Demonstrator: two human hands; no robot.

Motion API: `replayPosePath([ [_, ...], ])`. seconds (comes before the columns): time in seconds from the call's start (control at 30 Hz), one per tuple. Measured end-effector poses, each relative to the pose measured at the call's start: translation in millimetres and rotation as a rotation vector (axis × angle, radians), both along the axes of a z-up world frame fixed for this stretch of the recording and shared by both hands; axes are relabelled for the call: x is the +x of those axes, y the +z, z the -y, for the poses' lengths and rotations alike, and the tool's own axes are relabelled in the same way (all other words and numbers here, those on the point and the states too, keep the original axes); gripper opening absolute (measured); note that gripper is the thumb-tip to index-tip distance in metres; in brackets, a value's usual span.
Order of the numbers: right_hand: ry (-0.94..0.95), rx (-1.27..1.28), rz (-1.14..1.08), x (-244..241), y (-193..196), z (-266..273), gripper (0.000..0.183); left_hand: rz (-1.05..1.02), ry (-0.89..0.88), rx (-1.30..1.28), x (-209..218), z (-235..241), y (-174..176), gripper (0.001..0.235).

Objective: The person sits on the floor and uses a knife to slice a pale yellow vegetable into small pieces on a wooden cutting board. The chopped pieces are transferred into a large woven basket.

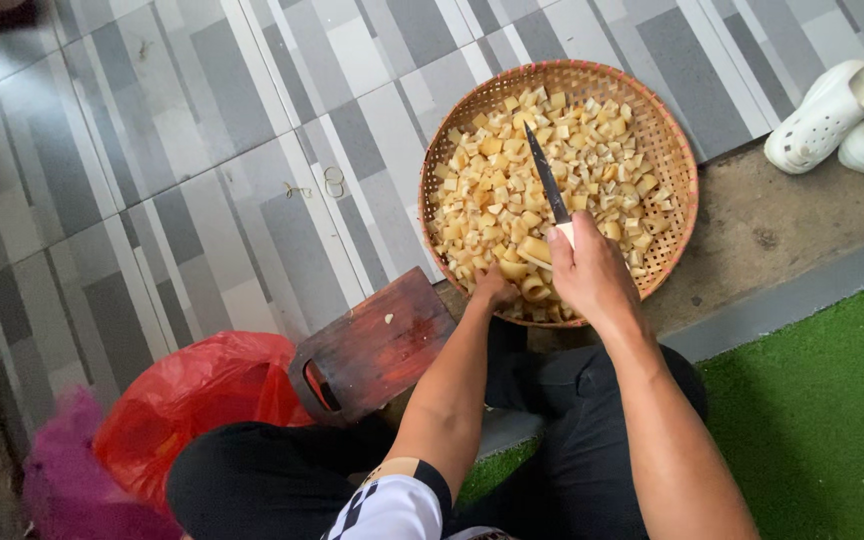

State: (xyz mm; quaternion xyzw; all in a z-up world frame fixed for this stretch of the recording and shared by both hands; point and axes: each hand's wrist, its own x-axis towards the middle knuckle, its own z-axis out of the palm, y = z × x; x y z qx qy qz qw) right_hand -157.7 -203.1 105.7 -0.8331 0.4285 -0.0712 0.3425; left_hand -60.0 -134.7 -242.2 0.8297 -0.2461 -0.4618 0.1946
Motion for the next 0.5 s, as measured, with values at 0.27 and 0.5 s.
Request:
replayPosePath([
  [0.27, 0.007, -0.021, -0.026, 2.5, -3.5, 1.9, 0.033, 0.139, 0.475, -0.517, 6.6, -12.6, 74.3, 0.028],
  [0.5, 0.16, 0.061, -0.1, 5.3, -20.3, -25.6, 0.033, 0.22, 0.122, -0.654, 41.0, -141.9, 226.9, 0.031],
])
